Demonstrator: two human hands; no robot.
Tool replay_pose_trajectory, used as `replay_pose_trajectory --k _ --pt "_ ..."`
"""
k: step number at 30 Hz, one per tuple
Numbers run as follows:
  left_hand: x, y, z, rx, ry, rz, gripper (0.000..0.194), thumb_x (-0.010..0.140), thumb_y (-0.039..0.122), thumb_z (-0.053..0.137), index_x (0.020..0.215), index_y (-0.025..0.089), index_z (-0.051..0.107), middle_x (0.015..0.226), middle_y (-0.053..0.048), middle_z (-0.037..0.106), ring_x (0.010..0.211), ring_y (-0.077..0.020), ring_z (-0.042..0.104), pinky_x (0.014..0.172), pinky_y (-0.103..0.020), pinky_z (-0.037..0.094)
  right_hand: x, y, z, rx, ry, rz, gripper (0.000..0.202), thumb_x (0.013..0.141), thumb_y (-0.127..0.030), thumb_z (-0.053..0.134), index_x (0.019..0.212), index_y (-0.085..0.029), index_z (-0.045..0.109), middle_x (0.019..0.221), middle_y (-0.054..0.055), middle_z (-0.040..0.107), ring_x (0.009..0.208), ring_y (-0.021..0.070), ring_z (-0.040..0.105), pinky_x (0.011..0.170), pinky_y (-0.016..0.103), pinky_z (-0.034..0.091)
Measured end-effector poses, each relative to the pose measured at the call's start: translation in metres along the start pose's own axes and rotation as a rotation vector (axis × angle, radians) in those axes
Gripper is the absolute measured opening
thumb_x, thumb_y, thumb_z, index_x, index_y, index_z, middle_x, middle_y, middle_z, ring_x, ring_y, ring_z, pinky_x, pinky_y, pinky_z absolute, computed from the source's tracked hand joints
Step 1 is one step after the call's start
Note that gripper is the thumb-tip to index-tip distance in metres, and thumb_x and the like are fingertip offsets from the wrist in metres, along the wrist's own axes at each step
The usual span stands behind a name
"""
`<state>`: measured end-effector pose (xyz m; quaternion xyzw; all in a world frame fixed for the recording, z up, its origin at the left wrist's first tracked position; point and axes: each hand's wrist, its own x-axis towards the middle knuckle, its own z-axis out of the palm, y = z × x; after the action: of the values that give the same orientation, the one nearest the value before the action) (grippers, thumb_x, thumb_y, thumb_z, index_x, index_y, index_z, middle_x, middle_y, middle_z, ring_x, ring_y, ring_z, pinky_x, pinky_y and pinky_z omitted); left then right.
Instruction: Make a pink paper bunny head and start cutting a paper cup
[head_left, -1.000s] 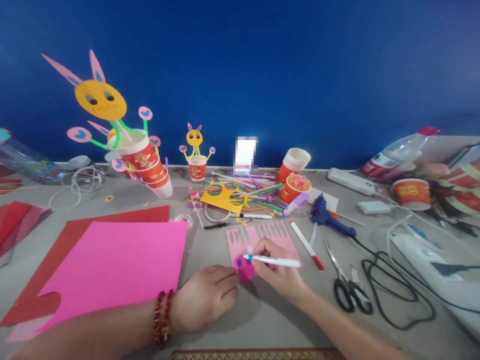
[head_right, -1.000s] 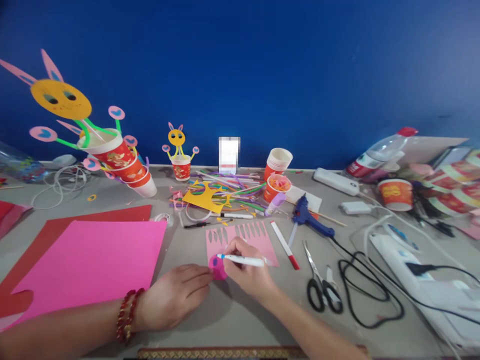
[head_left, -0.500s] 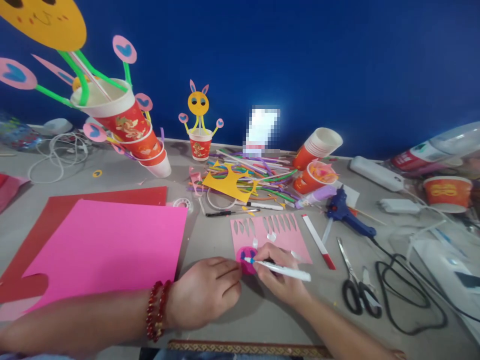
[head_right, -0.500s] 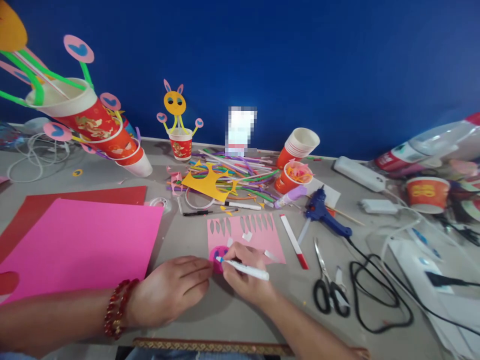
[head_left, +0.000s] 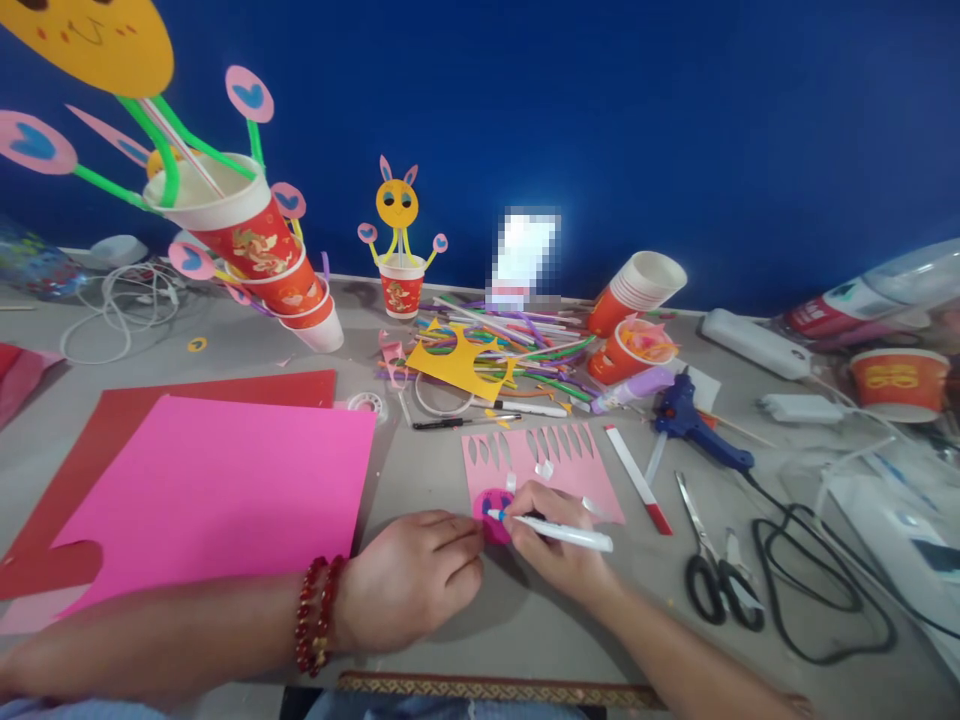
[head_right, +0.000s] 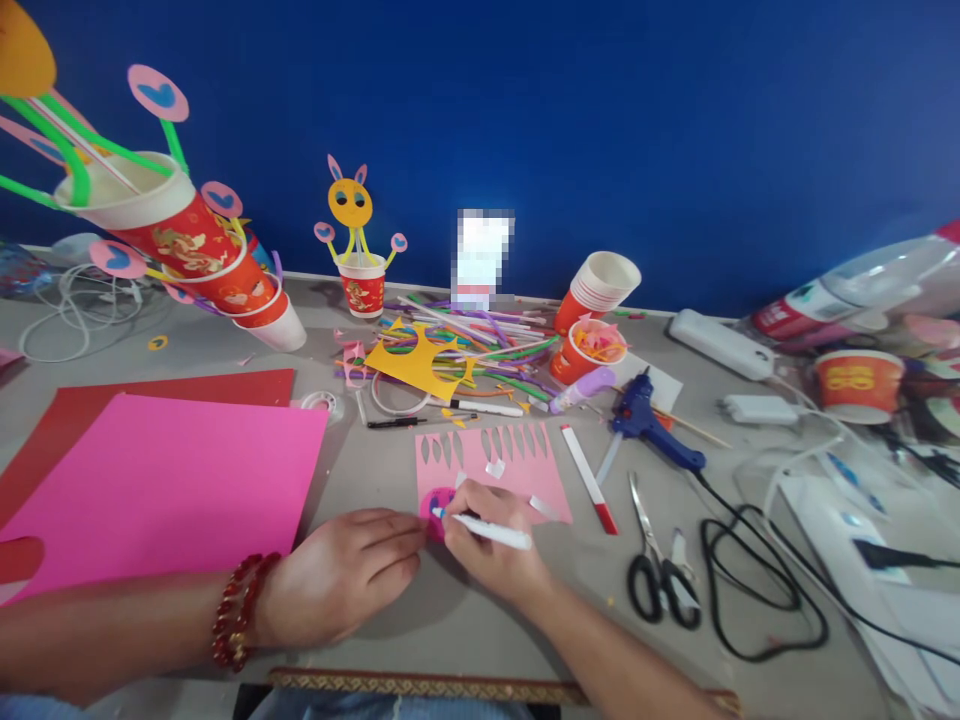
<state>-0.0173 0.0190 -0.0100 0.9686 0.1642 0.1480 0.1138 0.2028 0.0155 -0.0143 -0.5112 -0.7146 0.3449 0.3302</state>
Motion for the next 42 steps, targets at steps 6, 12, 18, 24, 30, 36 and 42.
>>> replay_pose_trajectory --k 6,12,18,24,30,36,42 --pt "0.000 0.000 0.000 -0.018 0.000 -0.003 0.021 0.089 0.018 0.054 0.107 0.011 0.062 0.118 -0.011 0.067 0.114 -0.0219 0.059 0.099 -0.036 0.049 0.000 -0.001 -0.001 -0.023 -0.019 -0.007 0.015 0.080 -0.015 0.049 0.068 -0.023 0.054 0.058 -0.002 0.057 0.052 0.0126 0.052 0.052 0.024 0.040" --pt "-0.001 -0.001 0.001 -0.011 0.009 -0.007 0.020 0.090 0.019 0.054 0.106 0.011 0.063 0.118 -0.010 0.067 0.113 -0.0222 0.059 0.099 -0.035 0.049 0.000 -0.001 -0.001 -0.024 -0.016 -0.007 0.016 0.079 -0.014 0.049 0.067 -0.023 0.054 0.058 -0.002 0.057 0.052 0.0123 0.052 0.053 0.023 0.040" --pt "0.000 -0.001 -0.001 -0.009 0.004 -0.002 0.021 0.090 0.019 0.052 0.106 0.012 0.063 0.119 -0.010 0.067 0.114 -0.0218 0.058 0.099 -0.034 0.049 0.001 -0.004 -0.001 0.000 0.000 -0.042 0.016 0.079 -0.012 0.049 0.068 -0.021 0.054 0.059 -0.003 0.056 0.052 0.0116 0.051 0.053 0.022 0.039" --pt "0.000 0.000 -0.001 -0.016 0.004 -0.002 0.021 0.090 0.019 0.051 0.106 0.011 0.062 0.120 -0.010 0.067 0.115 -0.0223 0.058 0.098 -0.036 0.049 -0.001 -0.001 -0.001 0.064 0.029 -0.023 0.014 0.080 -0.012 0.052 0.070 -0.020 0.056 0.060 -0.003 0.055 0.053 0.0115 0.050 0.052 0.022 0.038" --pt "0.000 -0.004 -0.004 -0.155 0.042 -0.075 0.019 0.095 0.026 0.046 0.103 0.015 0.060 0.116 -0.011 0.068 0.112 -0.0206 0.060 0.094 -0.034 0.049 -0.003 0.007 -0.002 0.394 0.158 0.104 0.009 0.086 -0.019 0.053 0.078 -0.021 0.052 0.060 -0.005 0.053 0.049 0.0117 0.051 0.046 0.022 0.039" --pt "0.001 -0.008 -0.007 -0.290 0.189 -0.122 0.015 0.095 0.027 0.049 0.103 0.016 0.056 0.112 -0.010 0.068 0.107 -0.0212 0.060 0.093 -0.035 0.048 -0.017 -0.011 -0.008 0.386 0.151 -0.166 0.014 0.083 -0.011 0.057 0.079 -0.024 0.054 0.061 -0.005 0.055 0.051 0.0120 0.054 0.050 0.024 0.042" --pt "0.004 -0.007 -0.007 -0.343 0.172 -0.149 0.007 0.092 0.020 0.048 0.093 0.017 0.054 0.095 -0.008 0.067 0.097 -0.0219 0.060 0.085 -0.035 0.049 -0.026 -0.039 -0.003 0.241 0.086 -0.199 0.014 0.079 -0.010 0.058 0.075 -0.023 0.053 0.055 -0.004 0.059 0.049 0.0132 0.056 0.051 0.025 0.044"
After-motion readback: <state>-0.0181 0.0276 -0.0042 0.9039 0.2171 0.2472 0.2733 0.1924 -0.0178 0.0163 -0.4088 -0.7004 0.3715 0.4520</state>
